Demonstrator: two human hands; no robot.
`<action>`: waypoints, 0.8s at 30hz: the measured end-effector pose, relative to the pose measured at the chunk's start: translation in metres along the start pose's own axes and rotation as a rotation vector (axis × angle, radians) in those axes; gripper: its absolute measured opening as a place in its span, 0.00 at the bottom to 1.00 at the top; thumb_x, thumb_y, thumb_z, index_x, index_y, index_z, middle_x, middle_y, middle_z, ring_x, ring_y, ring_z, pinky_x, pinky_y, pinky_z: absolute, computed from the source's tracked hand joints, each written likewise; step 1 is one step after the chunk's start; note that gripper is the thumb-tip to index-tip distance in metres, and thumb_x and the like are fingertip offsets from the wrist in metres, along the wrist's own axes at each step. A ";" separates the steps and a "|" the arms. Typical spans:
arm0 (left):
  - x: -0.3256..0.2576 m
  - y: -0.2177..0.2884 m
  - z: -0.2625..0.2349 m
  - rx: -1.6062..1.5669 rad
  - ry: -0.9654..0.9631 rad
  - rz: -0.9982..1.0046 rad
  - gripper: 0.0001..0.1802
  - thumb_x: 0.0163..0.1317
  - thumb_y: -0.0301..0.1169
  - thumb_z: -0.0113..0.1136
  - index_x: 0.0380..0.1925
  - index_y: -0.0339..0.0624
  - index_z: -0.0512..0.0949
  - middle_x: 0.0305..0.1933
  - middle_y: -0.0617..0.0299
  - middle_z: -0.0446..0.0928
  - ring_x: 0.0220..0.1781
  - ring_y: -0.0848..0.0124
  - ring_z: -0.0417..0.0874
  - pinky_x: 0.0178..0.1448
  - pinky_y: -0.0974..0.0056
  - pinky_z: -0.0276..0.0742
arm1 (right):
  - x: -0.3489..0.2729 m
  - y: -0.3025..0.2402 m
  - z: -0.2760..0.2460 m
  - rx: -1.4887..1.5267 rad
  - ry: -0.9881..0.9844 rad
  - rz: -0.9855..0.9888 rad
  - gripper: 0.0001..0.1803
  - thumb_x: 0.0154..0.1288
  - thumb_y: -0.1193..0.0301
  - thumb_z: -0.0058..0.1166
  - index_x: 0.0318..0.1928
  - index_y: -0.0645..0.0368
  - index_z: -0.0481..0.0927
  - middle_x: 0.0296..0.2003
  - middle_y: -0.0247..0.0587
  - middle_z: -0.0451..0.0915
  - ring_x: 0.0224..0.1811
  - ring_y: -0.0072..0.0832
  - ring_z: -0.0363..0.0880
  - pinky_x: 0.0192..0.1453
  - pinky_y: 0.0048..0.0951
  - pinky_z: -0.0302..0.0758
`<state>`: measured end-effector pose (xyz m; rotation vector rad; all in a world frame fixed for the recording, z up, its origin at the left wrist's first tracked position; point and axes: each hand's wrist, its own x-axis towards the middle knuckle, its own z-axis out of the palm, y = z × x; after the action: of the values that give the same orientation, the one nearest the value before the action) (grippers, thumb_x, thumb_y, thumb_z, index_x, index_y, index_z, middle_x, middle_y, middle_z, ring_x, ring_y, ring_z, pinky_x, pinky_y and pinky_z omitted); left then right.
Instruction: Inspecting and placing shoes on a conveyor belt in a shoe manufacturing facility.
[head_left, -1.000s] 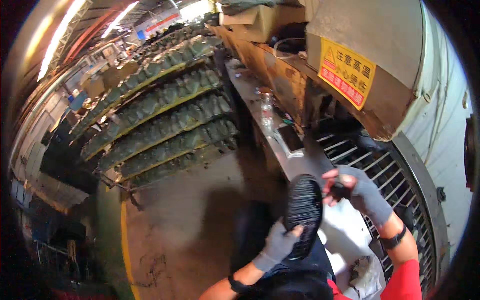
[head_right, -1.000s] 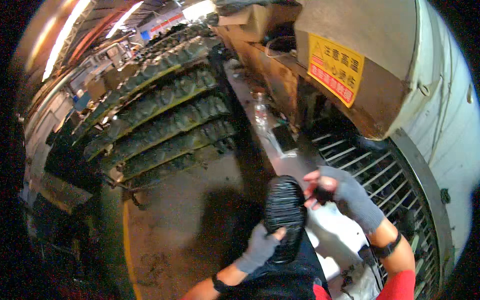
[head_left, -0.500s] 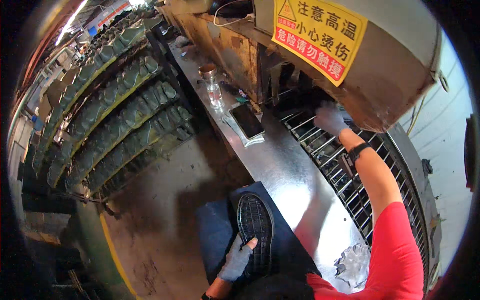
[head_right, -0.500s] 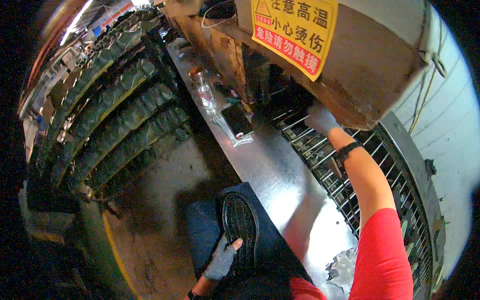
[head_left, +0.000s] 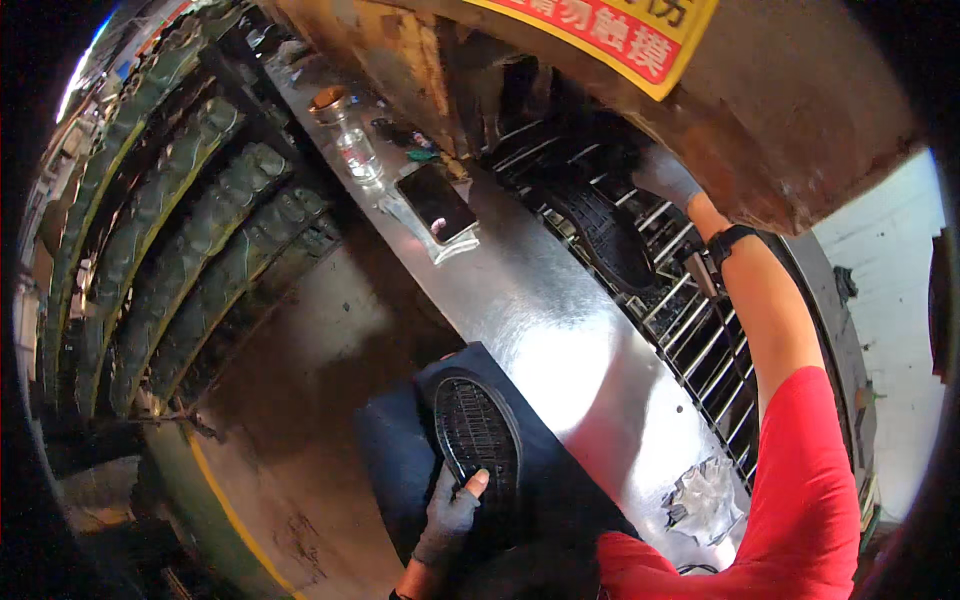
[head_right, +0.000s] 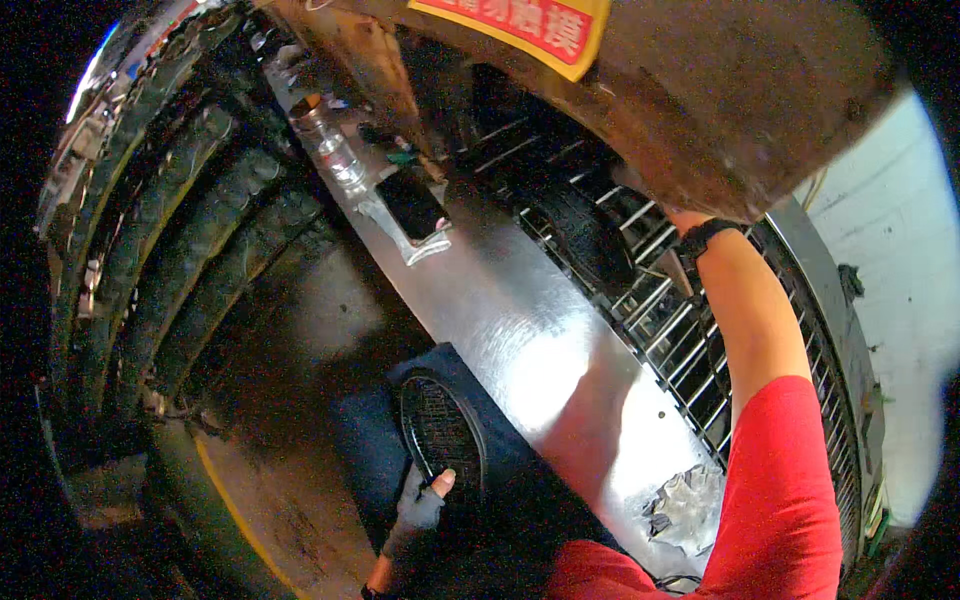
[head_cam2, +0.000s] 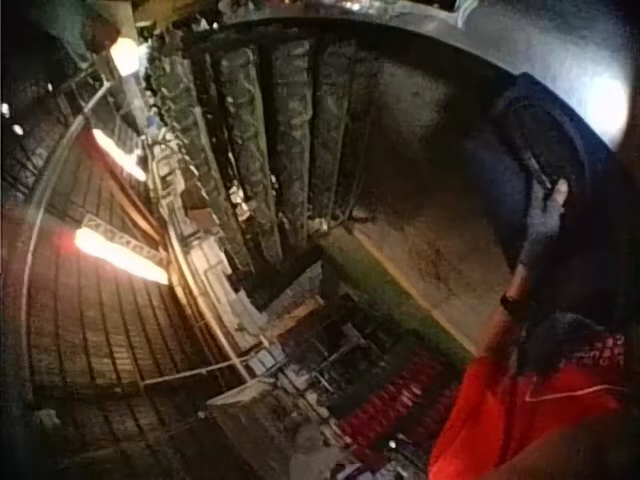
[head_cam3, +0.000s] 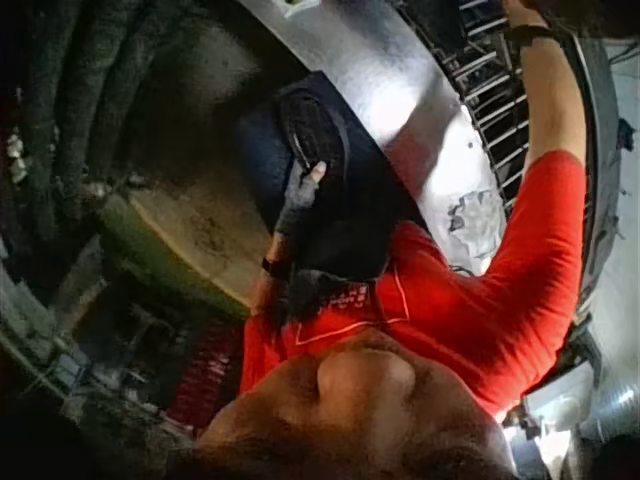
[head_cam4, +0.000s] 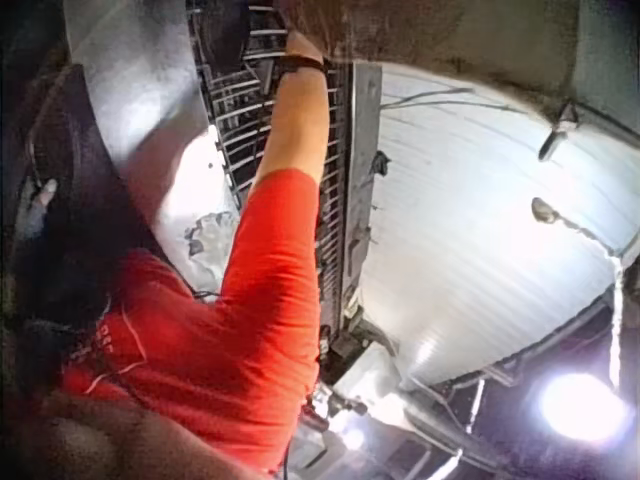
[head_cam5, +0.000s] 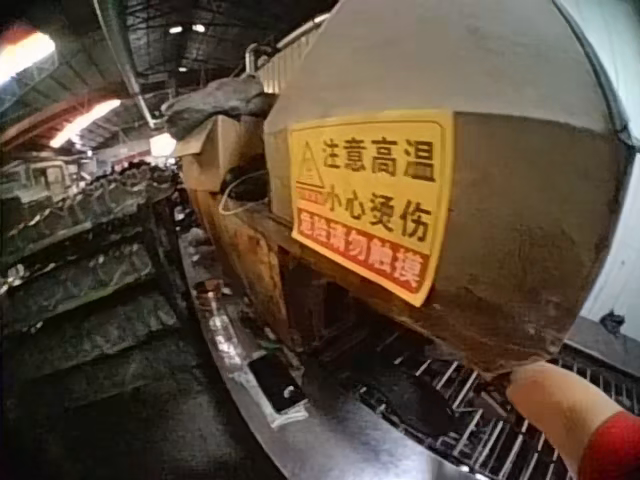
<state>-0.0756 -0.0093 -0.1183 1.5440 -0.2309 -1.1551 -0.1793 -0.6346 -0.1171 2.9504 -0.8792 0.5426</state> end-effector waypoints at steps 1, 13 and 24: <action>-0.001 0.003 0.004 -0.013 0.006 0.005 0.28 0.76 0.28 0.61 0.74 0.42 0.71 0.64 0.65 0.81 0.62 0.72 0.80 0.68 0.65 0.75 | -0.004 0.022 -0.002 -0.058 -0.057 0.039 0.33 0.62 0.62 0.63 0.68 0.55 0.77 0.61 0.60 0.81 0.63 0.55 0.80 0.64 0.52 0.79; -0.006 0.007 0.001 -0.011 -0.007 -0.059 0.28 0.77 0.34 0.61 0.74 0.45 0.71 0.64 0.64 0.81 0.64 0.71 0.77 0.70 0.62 0.73 | -0.152 -0.014 -0.153 -0.295 -0.194 -0.187 0.22 0.59 0.75 0.63 0.55 0.46 0.87 0.61 0.49 0.80 0.67 0.52 0.75 0.69 0.48 0.73; -0.011 0.015 0.013 -0.088 0.011 -0.015 0.28 0.75 0.35 0.63 0.72 0.42 0.73 0.64 0.61 0.81 0.63 0.69 0.79 0.69 0.62 0.74 | -0.243 -0.028 -0.139 0.764 -0.207 0.960 0.39 0.63 0.60 0.73 0.70 0.62 0.72 0.53 0.38 0.80 0.57 0.26 0.77 0.62 0.33 0.74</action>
<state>-0.0845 -0.0148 -0.0981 1.4768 -0.1594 -1.1535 -0.3991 -0.4673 -0.0646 2.9686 -2.6607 0.6908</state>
